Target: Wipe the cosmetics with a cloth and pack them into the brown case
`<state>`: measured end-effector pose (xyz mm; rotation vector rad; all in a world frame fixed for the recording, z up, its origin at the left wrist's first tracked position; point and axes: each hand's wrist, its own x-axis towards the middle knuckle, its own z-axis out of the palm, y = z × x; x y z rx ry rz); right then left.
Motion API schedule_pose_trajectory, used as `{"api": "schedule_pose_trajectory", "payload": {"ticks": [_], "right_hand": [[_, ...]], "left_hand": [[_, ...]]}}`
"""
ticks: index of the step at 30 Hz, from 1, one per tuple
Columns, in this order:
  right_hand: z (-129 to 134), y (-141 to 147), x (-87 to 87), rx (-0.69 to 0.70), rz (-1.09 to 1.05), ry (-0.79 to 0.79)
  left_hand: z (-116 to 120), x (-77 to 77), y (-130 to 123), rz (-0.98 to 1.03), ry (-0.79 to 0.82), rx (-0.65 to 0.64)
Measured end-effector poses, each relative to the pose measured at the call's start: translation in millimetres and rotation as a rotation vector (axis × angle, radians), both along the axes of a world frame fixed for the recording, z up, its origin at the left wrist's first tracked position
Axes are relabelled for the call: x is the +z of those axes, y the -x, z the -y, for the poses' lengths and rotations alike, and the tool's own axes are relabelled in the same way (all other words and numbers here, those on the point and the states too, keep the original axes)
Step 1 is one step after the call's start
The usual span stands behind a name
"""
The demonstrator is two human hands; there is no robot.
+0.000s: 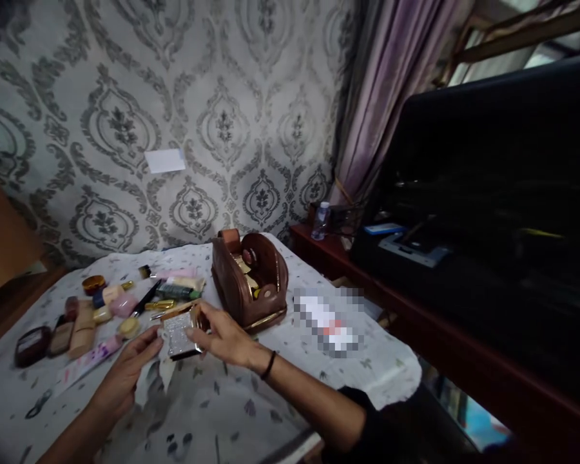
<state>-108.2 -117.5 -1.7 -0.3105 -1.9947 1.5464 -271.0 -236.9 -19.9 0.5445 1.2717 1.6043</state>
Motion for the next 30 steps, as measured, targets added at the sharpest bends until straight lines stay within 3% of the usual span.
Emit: {"api": "schedule_pose_trajectory", "payload": {"ticks": [3, 6, 8, 11, 14, 17, 22, 30], "right_hand": [[-16.4, -24.1, 29.8, -0.021, -0.045, -0.063], [-47.4, -46.2, 69.3, -0.244, -0.104, -0.158], [-73.1, -56.8, 93.9, -0.451, -0.046, -0.353], [-108.4, -61.9, 115.6, -0.652, 0.356, -0.748], [-129.7, -54.3, 116.4, -0.617, 0.768, -0.935], [-135.4, -41.0, 107.8, -0.510, 0.982, -1.018], [-134.0, -21.5, 100.1, -0.441, 1.040, -1.025], [-149.8, -5.3, 85.6, -0.456, 1.104, -0.945]], "left_hand": [[-13.6, 2.9, -1.4, -0.049, -0.011, 0.057], [-21.8, -7.4, 6.8, -0.188, -0.003, 0.020], [-23.5, -20.6, 15.0, -0.339, 0.022, -0.037], [-23.6, -41.1, 26.1, -0.581, 0.076, -0.066], [-23.4, -52.3, 31.0, -0.708, 0.098, -0.118], [-22.8, -53.7, 27.8, -0.743, 0.098, -0.133], [-18.9, -51.7, 15.2, -0.751, 0.075, -0.033], [-18.3, -51.7, 14.2, -0.770, 0.077, -0.035]]}}
